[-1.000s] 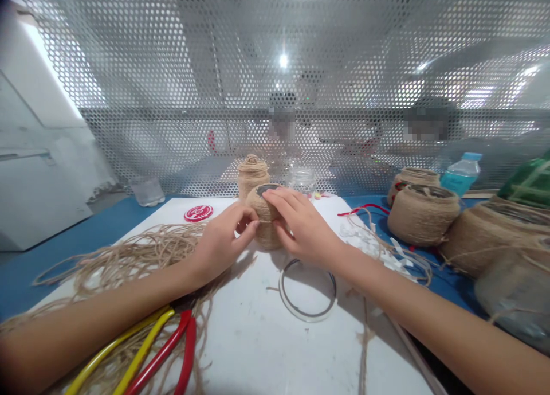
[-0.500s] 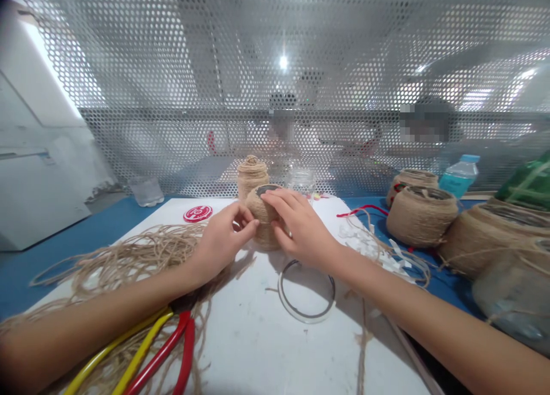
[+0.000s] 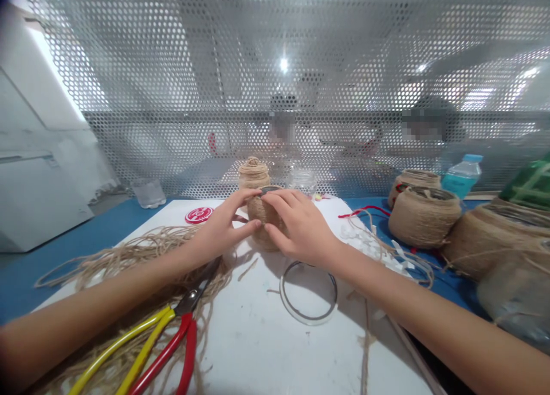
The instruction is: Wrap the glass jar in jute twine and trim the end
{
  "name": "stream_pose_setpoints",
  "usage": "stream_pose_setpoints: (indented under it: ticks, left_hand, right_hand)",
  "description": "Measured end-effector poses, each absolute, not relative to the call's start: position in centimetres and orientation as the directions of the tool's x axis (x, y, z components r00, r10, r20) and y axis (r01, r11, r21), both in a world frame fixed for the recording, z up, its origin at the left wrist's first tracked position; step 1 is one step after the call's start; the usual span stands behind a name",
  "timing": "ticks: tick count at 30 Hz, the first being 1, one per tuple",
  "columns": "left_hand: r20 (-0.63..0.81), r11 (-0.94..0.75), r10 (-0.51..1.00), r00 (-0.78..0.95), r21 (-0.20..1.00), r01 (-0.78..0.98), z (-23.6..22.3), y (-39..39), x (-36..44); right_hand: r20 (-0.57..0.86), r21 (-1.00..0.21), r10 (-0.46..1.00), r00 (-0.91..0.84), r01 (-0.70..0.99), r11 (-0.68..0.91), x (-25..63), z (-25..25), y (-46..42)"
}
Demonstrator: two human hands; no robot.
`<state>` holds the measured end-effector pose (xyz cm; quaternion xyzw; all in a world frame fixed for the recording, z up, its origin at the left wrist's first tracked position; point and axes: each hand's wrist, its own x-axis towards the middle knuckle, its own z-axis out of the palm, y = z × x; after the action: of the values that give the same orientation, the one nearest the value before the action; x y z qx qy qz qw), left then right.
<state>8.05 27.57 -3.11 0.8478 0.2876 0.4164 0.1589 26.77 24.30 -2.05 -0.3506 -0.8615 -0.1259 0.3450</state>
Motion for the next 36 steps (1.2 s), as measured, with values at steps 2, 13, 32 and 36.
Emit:
stream_pose_setpoints:
  ticks: [2, 13, 32, 36]
  left_hand:
    - [0.639, -0.801, 0.598, 0.484, 0.495, 0.336, -3.3, 27.5, 8.2]
    - [0.703, -0.828, 0.550, 0.450, 0.389, 0.404, -3.8, 27.9, 8.7]
    - [0.698, -0.855, 0.517, 0.496, 0.399, 0.331, -3.8, 28.0, 8.2]
    - [0.703, -0.854, 0.515, 0.490, 0.372, 0.363, -3.9, 28.0, 8.3]
  right_hand:
    - [0.690, -0.026, 0.528, -0.494, 0.713, 0.701, 26.5, -2.0, 24.2]
    - [0.710, -0.101, 0.574, -0.408, 0.747, 0.657, 25.8, -2.2, 24.3]
    - [0.725, -0.138, 0.582, -0.370, 0.749, 0.648, 25.4, -2.6, 24.1]
    - [0.731, -0.131, 0.558, -0.393, 0.721, 0.680, 25.8, -2.8, 24.5]
